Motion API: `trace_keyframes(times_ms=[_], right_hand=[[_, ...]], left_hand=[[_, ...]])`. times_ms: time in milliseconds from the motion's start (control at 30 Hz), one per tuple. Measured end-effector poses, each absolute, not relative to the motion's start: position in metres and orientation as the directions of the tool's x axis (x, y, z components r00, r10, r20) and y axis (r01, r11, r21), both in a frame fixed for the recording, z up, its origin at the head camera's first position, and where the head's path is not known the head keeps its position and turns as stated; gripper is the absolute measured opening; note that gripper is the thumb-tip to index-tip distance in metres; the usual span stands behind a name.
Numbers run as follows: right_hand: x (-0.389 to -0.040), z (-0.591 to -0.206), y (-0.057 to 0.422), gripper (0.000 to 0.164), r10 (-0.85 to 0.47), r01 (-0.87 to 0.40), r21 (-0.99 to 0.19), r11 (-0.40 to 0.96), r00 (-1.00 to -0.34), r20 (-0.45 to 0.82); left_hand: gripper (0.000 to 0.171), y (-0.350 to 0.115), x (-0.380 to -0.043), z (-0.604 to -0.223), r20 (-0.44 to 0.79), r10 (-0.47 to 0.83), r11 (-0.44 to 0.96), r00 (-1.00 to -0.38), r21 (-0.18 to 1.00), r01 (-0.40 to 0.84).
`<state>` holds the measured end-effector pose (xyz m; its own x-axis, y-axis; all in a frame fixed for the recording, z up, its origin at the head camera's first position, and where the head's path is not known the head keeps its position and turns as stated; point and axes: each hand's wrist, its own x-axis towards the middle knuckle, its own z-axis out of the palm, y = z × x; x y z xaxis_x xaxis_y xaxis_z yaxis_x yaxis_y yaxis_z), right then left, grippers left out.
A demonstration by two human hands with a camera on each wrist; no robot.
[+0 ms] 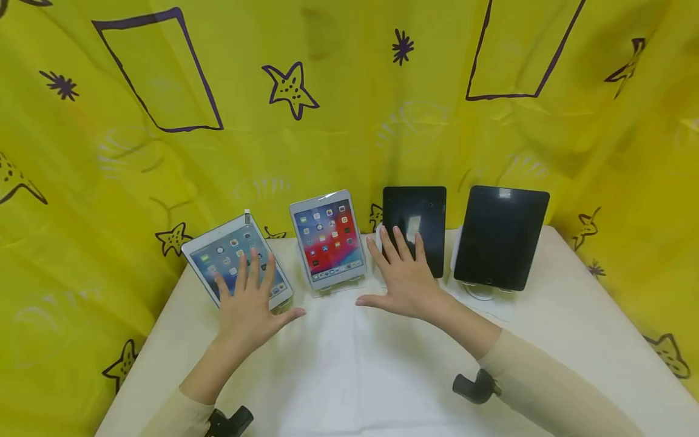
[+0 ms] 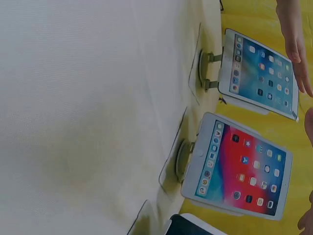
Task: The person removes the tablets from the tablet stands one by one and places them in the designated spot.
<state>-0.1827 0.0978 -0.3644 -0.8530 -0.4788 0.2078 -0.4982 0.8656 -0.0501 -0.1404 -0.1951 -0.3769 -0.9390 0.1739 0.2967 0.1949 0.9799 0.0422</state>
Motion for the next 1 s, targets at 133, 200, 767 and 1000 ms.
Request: trace_keyframes(times_ms=[133,200,767,1000], right_hand=[[-0.185,-0.363,0.085,0.104,-0.497,-0.518,-0.068,0.853,-0.845,0.198],[-0.186,-0.363,0.08,0.104,-0.506,-0.528,-0.075,0.846,-0.839,0.199],[-0.2,-0.362,0.036,0.104,-0.579,-0.62,-0.101,0.778,-0.77,0.268],[-0.205,-0.357,0.017,0.11,-0.608,-0.64,-0.079,0.764,-0.756,0.243]], left_hand=[[0.113,-0.202,-0.138,-0.373,0.313,0.156,0.983,-0.937,0.042,0.178],[0.113,-0.205,-0.138,-0.372,0.314,0.145,0.984,-0.938,0.056,0.171],[0.114,-0.228,-0.131,-0.376,0.327,0.025,0.979,-0.945,0.184,0.09],[0.124,-0.236,-0.127,-0.377,0.399,-0.048,0.961,-0.916,0.268,0.066]])
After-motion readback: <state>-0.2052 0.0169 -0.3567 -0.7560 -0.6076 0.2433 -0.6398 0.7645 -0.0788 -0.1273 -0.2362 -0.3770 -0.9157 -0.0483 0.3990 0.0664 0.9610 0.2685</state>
